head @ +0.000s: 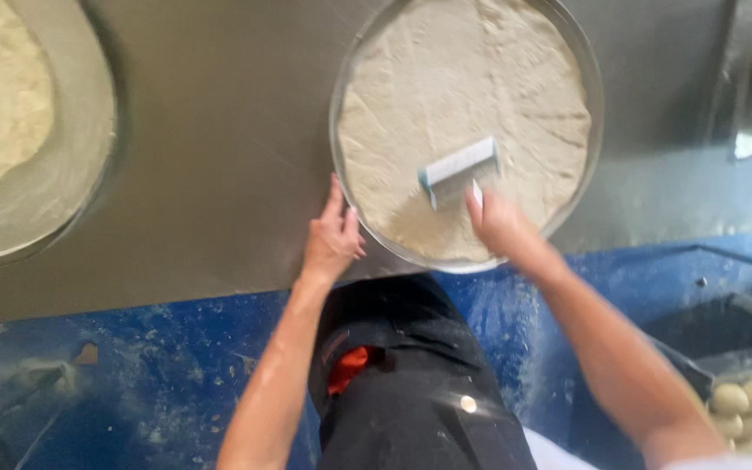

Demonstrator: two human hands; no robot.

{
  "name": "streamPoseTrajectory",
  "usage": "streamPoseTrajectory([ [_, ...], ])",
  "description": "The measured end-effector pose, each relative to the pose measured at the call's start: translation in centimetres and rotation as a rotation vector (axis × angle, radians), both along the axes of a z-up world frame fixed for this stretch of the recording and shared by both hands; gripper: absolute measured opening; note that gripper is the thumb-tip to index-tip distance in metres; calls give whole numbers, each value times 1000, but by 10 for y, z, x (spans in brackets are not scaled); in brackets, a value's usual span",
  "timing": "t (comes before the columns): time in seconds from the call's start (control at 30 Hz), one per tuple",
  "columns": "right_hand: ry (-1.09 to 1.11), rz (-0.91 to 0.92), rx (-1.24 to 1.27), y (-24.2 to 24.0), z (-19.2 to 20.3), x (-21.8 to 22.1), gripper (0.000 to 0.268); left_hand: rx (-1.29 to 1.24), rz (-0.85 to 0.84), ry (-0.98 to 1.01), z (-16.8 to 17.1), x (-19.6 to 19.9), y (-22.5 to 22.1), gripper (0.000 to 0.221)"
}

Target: The person places dough balls into metal pans and uses a hand roller to flatten the dough until it fills the pan.

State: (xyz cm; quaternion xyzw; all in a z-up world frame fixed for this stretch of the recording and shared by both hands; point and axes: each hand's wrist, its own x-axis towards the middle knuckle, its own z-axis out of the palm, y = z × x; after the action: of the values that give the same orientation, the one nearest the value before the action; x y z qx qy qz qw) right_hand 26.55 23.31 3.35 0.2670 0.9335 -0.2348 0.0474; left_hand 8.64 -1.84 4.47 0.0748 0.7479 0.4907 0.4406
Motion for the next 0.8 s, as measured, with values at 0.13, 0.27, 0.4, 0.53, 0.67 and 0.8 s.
streamPoseTrajectory([
  [0.13,-83,-159,-43,-9,-50,-37,40,50,-14,-112,-14,-3,-2,76],
  [0.27,-339,-330,-280,52,-20,-217,66,89,15,-123,-12,-2,-2,77],
  [0.4,-355,-264,-355,70,38,-164,68,12,-20,-62,-11,0,3,78],
  [0.53,-273,-323,-132,18,14,-29,65,99,-48,-58,-26,-1,1,76],
  [0.67,-605,-543,-296,-44,71,78,63,88,-65,-2,-27,3,-5,75],
  [0.8,-653,-494,-394,-25,106,88,66,73,-25,54,-22,7,-2,76],
])
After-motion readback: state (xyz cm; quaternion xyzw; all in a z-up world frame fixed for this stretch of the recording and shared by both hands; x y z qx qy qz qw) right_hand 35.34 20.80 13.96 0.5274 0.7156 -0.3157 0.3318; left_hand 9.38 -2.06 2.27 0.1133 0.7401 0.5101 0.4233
